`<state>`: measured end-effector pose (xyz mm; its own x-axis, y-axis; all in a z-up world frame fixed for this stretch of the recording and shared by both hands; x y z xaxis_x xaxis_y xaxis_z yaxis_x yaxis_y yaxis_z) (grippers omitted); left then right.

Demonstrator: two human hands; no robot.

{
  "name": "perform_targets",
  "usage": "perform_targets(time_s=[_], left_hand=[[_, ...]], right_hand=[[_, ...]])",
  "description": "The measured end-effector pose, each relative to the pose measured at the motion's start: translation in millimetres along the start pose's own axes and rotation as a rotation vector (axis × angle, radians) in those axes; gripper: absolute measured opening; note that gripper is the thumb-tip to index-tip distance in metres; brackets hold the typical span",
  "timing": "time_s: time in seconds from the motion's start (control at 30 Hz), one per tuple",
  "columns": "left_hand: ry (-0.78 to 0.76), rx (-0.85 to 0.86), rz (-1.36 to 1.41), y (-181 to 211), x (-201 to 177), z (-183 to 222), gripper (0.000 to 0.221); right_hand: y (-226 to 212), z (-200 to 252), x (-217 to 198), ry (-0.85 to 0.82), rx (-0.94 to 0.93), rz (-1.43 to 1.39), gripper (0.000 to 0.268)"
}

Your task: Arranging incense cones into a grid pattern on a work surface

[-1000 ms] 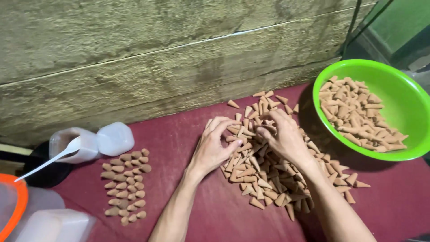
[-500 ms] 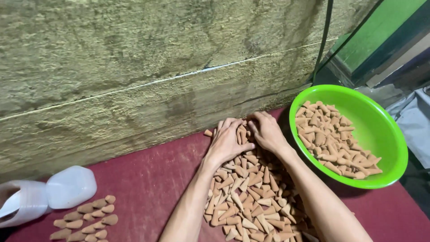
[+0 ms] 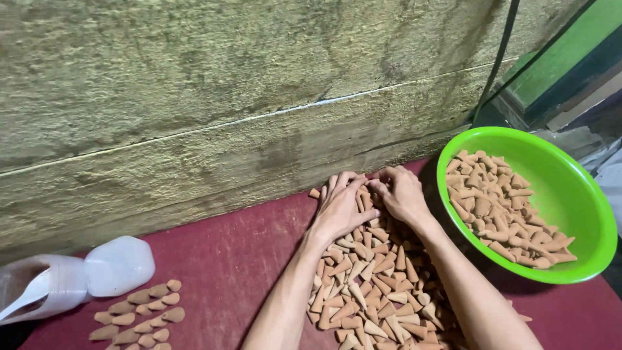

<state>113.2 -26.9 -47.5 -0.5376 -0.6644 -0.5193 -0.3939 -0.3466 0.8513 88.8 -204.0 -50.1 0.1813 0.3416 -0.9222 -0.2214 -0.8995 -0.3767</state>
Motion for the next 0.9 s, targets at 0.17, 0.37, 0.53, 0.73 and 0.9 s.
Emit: perform_targets(time_s=[0.17,0.37,0.53,0.73,0.9], left_hand=[[0.001,0.092,0.050,27,-21,6,0.067],[-0.020,0.249,0.238,58,-49,18,0.042],[0.100,0.289,0.352,96,-68,47,0.028],[0.151,0.267,0.447,114,-92,114,0.023],[0.257,0.239,0.429,116,-119,183,0.022]], right_hand=[[-27,31,-32,0.069,-0.024,-0.032,0.015],[-51,67,-64,0.122,0.018,-0.264,0.019],[-76,96,-93,0.106,0.047,-0.472,0.022],[-99,131,-81,0.016,-0.144,-0.782,0.021],[-153,168,-80,-0.193,-0.301,-0.928,0.035]])
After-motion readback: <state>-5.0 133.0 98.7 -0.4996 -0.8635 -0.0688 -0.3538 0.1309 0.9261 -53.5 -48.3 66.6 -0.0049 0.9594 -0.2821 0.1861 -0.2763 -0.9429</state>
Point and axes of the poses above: each hand's wrist, its own z-axis away from the middle knuckle, its own x-axis out of the palm, y = z × x, the point moved 4 cm from there along -z, towards the middle knuckle, and after that the axes turned 13 degrees about z, right-handed, at the moved point
